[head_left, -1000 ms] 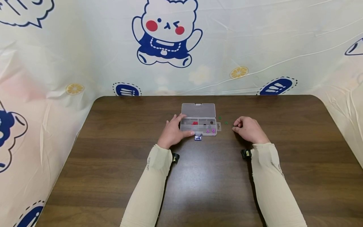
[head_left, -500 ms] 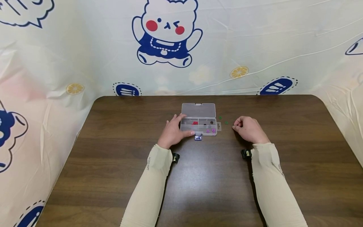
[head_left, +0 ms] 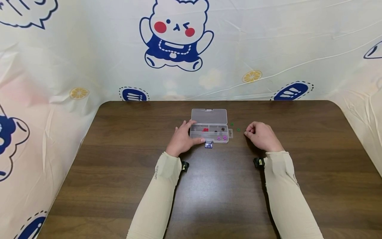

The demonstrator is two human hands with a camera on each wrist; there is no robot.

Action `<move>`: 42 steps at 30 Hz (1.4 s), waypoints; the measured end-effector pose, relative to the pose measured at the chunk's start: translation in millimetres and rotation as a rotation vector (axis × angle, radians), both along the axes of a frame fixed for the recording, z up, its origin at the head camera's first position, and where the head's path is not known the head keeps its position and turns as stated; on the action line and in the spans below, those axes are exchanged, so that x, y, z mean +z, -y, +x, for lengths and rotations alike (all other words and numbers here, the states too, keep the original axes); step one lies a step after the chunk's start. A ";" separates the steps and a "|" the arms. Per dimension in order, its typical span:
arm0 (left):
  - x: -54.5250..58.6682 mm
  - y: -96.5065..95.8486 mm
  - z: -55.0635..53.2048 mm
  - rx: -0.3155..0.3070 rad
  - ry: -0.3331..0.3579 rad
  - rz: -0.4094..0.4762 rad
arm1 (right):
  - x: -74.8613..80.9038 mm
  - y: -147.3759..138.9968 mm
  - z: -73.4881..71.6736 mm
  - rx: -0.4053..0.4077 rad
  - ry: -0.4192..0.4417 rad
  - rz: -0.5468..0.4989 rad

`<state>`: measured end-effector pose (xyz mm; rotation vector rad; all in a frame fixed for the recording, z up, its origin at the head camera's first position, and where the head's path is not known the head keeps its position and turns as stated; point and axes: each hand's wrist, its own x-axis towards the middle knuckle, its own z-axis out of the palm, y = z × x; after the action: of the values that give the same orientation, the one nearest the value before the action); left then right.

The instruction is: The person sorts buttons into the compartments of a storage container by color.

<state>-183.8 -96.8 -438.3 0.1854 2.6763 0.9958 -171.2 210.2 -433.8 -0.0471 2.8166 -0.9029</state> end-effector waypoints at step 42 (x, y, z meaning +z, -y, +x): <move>1.0 -0.3 1.1 -0.001 0.011 0.010 | 10.5 19.0 2.9 0.054 -0.086 -0.010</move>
<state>-182.7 -96.5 -437.3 0.1821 2.6613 1.0071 -168.3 191.3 -423.3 -0.1669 2.8737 -0.9242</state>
